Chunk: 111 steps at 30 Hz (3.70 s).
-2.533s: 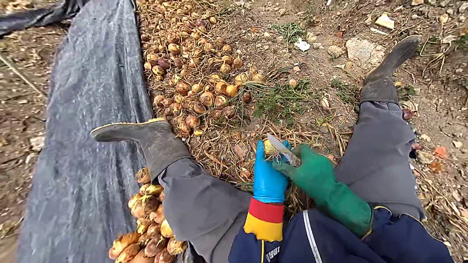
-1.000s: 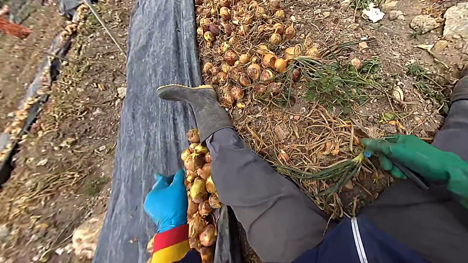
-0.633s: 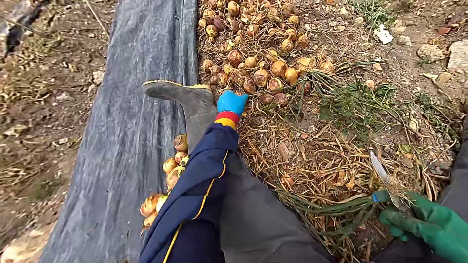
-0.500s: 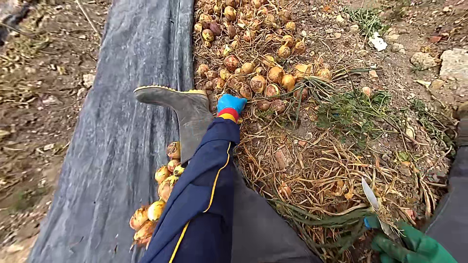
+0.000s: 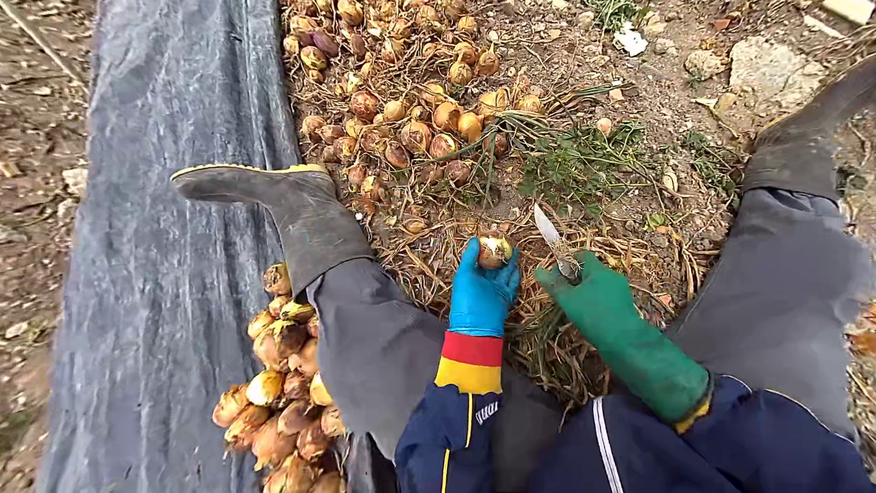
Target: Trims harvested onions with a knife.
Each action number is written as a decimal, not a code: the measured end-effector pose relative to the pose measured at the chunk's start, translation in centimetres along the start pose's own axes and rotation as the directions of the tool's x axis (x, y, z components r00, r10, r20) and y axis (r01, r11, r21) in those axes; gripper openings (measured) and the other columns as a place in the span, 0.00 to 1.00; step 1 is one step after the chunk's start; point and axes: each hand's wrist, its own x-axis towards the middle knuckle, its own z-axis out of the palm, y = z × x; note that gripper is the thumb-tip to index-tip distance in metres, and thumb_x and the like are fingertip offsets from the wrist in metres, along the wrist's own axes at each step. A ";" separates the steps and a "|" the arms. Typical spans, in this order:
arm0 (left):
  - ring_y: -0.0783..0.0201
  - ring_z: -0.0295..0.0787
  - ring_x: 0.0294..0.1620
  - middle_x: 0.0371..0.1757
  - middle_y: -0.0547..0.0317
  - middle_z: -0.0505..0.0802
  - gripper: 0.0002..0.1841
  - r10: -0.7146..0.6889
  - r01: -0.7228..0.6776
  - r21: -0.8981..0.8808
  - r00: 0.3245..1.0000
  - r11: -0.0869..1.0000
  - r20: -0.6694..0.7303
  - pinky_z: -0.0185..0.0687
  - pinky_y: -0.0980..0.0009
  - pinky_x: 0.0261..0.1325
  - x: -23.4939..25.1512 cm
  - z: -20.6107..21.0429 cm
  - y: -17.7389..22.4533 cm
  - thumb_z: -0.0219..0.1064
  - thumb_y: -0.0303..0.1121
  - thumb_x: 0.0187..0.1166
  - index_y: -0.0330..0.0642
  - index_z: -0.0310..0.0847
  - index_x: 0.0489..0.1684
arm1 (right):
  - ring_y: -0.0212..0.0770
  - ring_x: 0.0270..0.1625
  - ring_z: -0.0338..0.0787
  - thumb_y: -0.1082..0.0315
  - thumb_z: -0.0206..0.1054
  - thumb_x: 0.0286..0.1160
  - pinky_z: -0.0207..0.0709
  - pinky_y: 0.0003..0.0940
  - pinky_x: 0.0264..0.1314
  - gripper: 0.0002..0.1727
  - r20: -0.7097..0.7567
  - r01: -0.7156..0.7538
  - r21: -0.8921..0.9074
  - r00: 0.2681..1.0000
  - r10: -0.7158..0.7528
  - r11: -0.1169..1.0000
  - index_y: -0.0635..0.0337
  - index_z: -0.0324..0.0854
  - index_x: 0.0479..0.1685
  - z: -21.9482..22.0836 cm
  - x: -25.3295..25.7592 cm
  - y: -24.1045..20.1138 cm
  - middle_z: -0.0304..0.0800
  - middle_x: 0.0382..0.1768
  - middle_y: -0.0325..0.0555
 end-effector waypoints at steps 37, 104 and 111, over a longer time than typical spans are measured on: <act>0.71 0.86 0.69 0.72 0.73 0.88 0.47 0.363 -0.632 0.775 0.715 -0.029 0.597 0.88 0.52 0.68 -5.5 0.6 -3.4 0.80 0.47 0.64 0.62 0.64 0.91 | 0.44 0.15 0.83 0.18 0.48 0.73 0.83 0.42 0.18 0.45 0.383 -0.242 0.480 0.923 0.047 0.843 0.53 0.88 0.44 -3.8 -1.1 4.1 0.87 0.21 0.48; 0.60 0.80 0.21 0.29 0.50 0.87 0.27 0.284 -0.300 0.310 0.954 0.902 0.097 0.81 0.62 0.24 -3.5 0.9 -7.8 0.61 0.58 0.85 0.41 0.86 0.57 | 0.39 0.14 0.81 0.22 0.50 0.78 0.79 0.35 0.17 0.41 0.465 -0.407 0.610 0.879 0.109 0.680 0.57 0.81 0.41 0.5 -2.4 1.0 0.83 0.19 0.45; 0.58 0.80 0.80 0.80 0.57 0.84 0.44 0.562 -0.452 0.840 0.796 0.302 0.226 0.76 0.48 0.80 -2.0 -1.5 -1.5 0.81 0.50 0.67 0.47 0.70 0.88 | 0.40 0.18 0.87 0.20 0.48 0.76 0.84 0.35 0.21 0.42 0.494 -0.188 0.501 0.864 -0.100 0.845 0.52 0.86 0.43 -2.8 -3.9 1.7 0.88 0.23 0.45</act>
